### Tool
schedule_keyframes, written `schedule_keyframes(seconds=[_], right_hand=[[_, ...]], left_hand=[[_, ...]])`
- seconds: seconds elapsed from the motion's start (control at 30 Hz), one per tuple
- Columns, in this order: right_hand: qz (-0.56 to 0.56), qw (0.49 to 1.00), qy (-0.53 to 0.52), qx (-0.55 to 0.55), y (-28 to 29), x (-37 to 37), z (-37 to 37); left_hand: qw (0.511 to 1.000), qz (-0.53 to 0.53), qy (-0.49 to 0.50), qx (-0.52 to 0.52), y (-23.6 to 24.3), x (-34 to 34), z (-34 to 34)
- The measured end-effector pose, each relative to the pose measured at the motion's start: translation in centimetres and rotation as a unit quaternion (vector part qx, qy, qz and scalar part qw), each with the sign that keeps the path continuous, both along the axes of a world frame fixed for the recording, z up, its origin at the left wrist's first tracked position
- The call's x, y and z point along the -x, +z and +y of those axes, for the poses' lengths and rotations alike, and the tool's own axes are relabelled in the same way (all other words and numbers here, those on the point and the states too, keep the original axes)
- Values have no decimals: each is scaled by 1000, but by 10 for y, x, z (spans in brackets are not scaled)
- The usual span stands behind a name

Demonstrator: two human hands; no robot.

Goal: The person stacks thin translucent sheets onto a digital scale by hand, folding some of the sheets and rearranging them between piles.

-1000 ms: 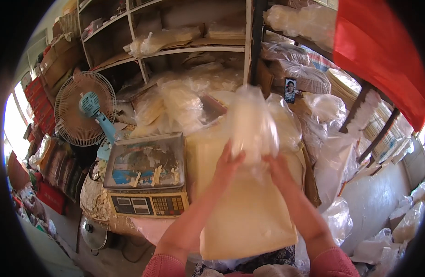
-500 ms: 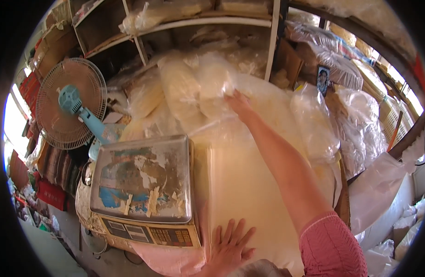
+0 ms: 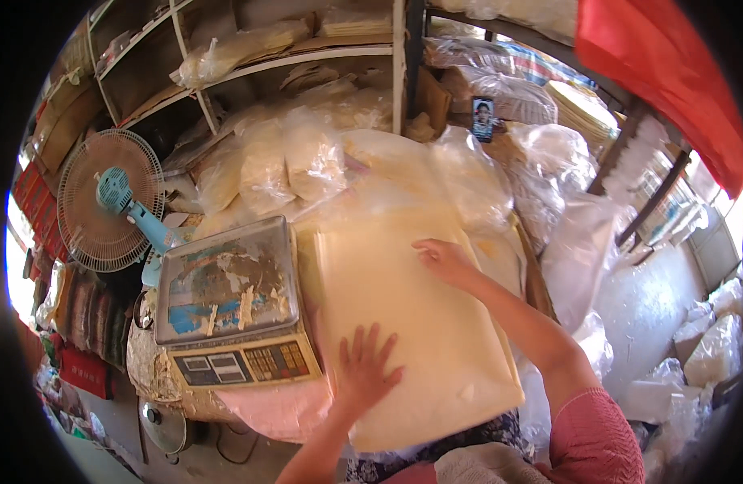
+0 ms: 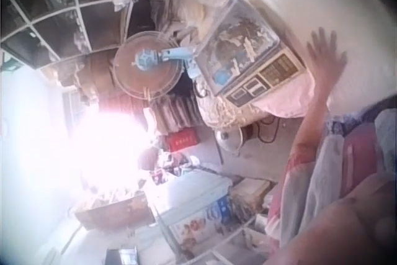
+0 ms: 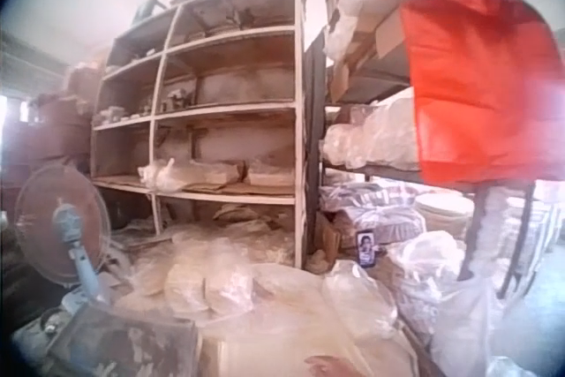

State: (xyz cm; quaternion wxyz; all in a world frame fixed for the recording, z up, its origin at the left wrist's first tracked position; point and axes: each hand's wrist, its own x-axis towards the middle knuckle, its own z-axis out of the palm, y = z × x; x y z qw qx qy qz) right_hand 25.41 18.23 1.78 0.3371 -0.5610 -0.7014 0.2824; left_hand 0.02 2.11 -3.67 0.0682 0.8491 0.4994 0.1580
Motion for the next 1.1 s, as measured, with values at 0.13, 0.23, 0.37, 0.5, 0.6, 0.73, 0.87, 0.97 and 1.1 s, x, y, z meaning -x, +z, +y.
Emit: schedule_keyframes(seconds=[0.13, 0.23, 0.37, 0.5, 0.6, 0.73, 0.87, 0.97, 1.1], right_hand=[[-11, 998, -16, 58, -6, -45, -103], [-10, 997, 11, 72, 4, -36, -170], [-90, 991, 90, -32, -1, -14, -223], [-54, 987, 131, -74, 8, 6, -263], [-43, 976, 184, -112, 5, 29, -280], [-127, 942, 264, -163, -15, 56, -284], [-266, 892, 285, -230, -20, 85, -281], [-317, 864, 332, -207, -21, 88, -275], [-166, 933, 287, -138, -14, 78, -255]], left_hand=[[1000, -7, -9, -20, 0, -4, -4], [1000, -8, -9, -13, -8, 0, -7], [972, -234, 13, 24, -54, 41, 6], [866, -479, 129, 60, -4, 61, -69], [825, -525, 189, 94, -13, 81, -121], [793, -577, 126, 147, -17, 69, -165], [779, -602, 92, 149, -26, 57, -170], [846, -513, 108, 97, -23, 53, -170], [867, -461, 179, 64, -14, 44, -170]])
